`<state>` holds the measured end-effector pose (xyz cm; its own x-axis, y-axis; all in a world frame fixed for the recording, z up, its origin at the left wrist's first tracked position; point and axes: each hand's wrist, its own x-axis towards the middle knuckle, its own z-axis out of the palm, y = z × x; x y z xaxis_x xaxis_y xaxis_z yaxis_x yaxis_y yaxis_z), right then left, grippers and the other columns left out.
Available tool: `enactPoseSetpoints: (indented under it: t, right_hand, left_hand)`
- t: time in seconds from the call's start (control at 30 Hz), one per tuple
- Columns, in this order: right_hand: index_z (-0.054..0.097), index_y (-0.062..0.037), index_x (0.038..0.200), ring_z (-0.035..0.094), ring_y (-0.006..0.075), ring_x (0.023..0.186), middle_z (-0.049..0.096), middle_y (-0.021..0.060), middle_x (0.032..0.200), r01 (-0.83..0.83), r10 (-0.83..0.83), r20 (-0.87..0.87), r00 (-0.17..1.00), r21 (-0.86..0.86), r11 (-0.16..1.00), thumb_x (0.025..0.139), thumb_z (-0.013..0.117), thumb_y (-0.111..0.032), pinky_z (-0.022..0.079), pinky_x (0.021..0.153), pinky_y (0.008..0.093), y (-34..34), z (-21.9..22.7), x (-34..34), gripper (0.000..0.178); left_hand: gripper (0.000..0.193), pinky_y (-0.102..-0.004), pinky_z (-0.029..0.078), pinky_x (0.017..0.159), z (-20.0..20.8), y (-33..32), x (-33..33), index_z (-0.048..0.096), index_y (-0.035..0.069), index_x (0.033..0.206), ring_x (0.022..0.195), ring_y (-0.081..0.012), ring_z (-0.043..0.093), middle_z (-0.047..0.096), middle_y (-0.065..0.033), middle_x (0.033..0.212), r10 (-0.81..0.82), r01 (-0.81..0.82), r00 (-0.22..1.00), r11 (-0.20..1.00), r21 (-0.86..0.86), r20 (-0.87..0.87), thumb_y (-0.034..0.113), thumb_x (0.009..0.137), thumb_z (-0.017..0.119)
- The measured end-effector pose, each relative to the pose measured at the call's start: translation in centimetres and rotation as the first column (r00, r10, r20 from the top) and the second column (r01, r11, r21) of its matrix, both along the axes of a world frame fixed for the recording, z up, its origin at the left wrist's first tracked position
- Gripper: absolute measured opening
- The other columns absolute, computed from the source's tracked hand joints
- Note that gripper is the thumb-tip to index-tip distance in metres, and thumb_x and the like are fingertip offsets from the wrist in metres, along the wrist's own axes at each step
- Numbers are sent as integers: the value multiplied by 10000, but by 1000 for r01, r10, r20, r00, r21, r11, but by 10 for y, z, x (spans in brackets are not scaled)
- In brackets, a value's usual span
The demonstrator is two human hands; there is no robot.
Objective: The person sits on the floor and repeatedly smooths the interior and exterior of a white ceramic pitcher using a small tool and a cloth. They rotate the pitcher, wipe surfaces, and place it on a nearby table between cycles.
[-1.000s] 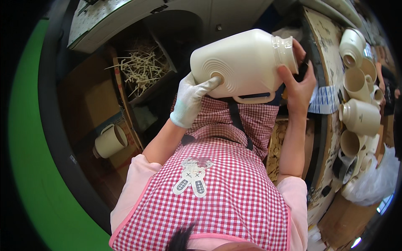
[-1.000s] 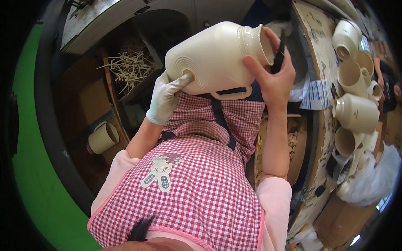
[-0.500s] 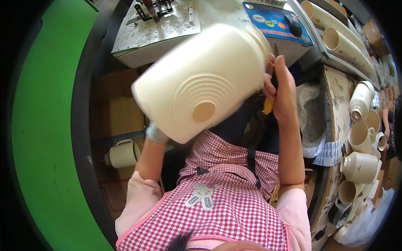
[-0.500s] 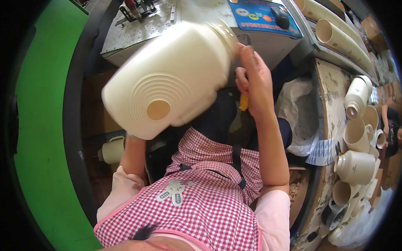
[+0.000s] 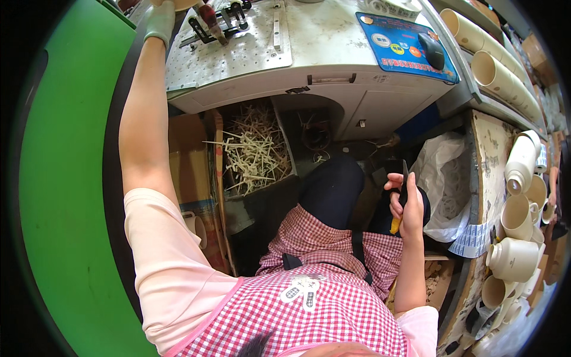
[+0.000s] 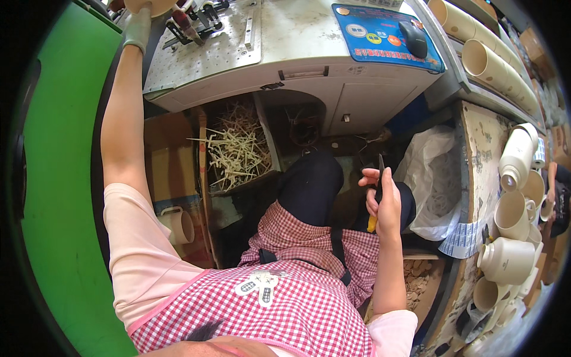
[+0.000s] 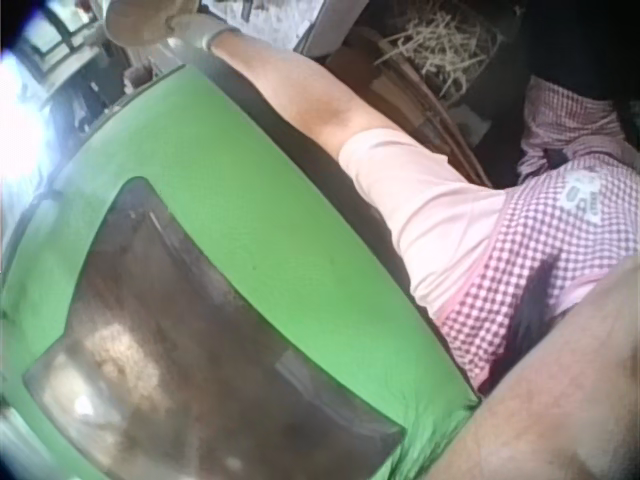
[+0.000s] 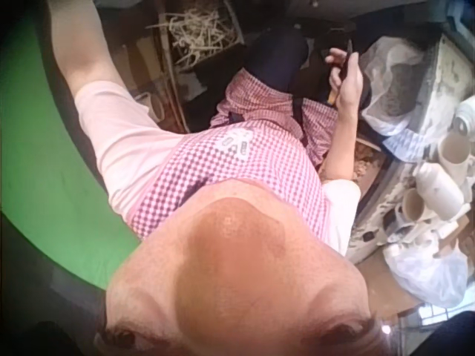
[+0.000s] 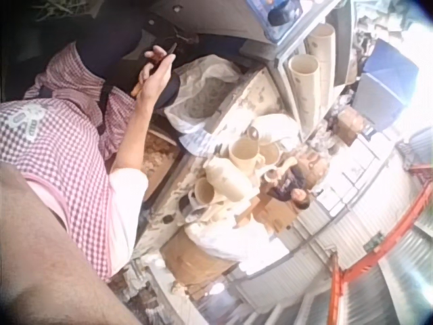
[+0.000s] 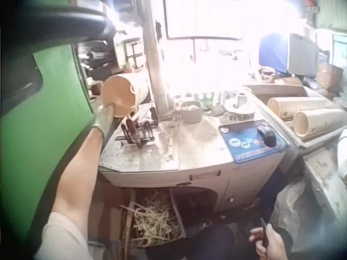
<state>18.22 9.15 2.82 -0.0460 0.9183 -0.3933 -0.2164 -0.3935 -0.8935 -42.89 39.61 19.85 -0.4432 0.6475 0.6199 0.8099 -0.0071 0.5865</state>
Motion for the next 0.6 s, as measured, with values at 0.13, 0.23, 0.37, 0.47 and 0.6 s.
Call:
enactPoseSetpoints:
  t: [0.13,0.23,0.37,0.47,0.6]
  right_hand:
    - [630,24,1205,347,17,474,658,63,944,38,-38,-21,999,-10,999,1140,356,-448,281,421,173,-7,-6,12,550]
    - [633,24,1203,346,20,471,642,51,911,43,-43,-30,999,-16,999,1142,357,-438,282,419,175,-9,-8,15,542]
    - [634,20,1207,351,17,472,645,51,903,24,-24,-3,1000,2,1000,1143,356,-432,285,425,171,-8,-10,11,534]
    - [629,15,1219,356,15,473,645,51,896,6,-6,-4,1000,20,1000,1144,355,-431,288,430,170,-8,-9,5,530]
    - [616,12,1241,362,13,477,646,50,891,6,-5,-38,999,23,1000,1143,354,-438,295,435,169,-11,-10,-1,530]
  left_hand:
    - [460,-411,513,699,-25,7,-14,713,-43,1067,803,-263,675,725,-167,890,-111,104,990,991,78,89,393,957,613]
    - [568,-365,520,844,-33,9,-27,642,-108,1219,993,-209,680,717,-149,1072,-75,85,991,993,-84,115,383,935,665]
    - [639,-317,478,876,-33,16,-46,665,-98,1235,1013,-172,655,714,-120,1113,-160,193,911,980,-50,380,439,892,702]
    - [613,-306,482,844,-31,18,-55,687,-87,1198,938,-165,642,711,-101,1069,-192,252,936,950,-182,296,445,895,702]
    - [549,-311,482,791,-34,10,-46,705,-73,1142,890,-161,633,709,-84,1009,-264,338,875,933,-122,406,426,917,672]
